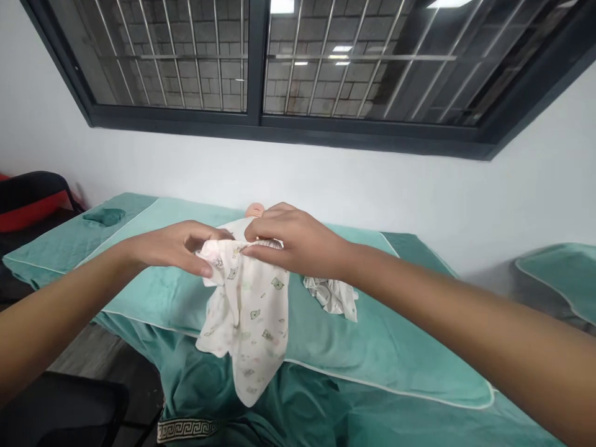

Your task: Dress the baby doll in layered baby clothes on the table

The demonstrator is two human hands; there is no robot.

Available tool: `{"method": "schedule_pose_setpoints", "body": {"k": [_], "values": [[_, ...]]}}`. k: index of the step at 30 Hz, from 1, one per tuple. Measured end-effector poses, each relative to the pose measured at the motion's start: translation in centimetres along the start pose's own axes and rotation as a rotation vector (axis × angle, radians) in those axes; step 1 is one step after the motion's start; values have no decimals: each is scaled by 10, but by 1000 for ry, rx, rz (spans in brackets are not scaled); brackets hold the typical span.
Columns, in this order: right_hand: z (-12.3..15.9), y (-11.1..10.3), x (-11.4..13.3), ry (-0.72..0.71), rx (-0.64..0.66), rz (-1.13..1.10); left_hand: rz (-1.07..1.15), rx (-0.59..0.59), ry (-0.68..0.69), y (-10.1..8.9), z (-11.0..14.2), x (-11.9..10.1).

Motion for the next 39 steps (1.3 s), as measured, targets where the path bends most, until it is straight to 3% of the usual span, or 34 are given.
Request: {"method": "schedule_pose_setpoints", "body": {"k": [3, 5, 10, 14, 17, 19, 21, 24, 26, 28, 30, 33, 35, 36, 39], "values": [[5, -2, -10, 18, 25, 135, 117, -73, 53, -10, -2, 11], [8, -4, -15, 53, 82, 181, 63, -114, 20, -17, -2, 16], [18, -7, -39, 145, 150, 155, -488, -155, -50, -24, -2, 18], [22, 3, -67, 375, 257, -39, -629, -483, -172, -30, -4, 26], [12, 8, -72, 487, 110, -268, -475, -684, -256, -30, -12, 34], [-2, 13, -65, 452, -9, -465, -297, -775, -178, -30, -20, 34], [-21, 21, -56, 373, -84, -675, -128, -865, -10, -31, -27, 30], [-48, 36, -50, 266, -201, -910, 34, -911, 230, -33, -31, 28], [-63, 46, -55, 220, -292, -1013, 69, -940, 316, -33, -29, 36], [-77, 56, -66, 198, -404, -1135, 54, -1049, 322, -29, -23, 53], [-90, 69, -83, 202, -548, -1285, 33, -1151, 226, -19, -18, 78], [-108, 100, -116, 237, -681, -1422, 105, -1062, -74, 7, -21, 128], [-116, 132, -142, 335, -597, -1351, 176, -1049, -244, 24, -20, 163], [-118, 150, -157, 417, -493, -1257, 186, -1084, -305, 30, -17, 179], [-111, 197, -205, 584, -216, -814, 124, -1157, -465, 39, -10, 221]]}}
Point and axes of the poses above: each hand's wrist, its own z-axis away from the middle knuckle, its own y-axis out of the palm, x = y × z, the point moved 4 cm from there along -z, towards the middle knuckle, and after that the axes turned 11 degrees about x, right-handed, at the moved point
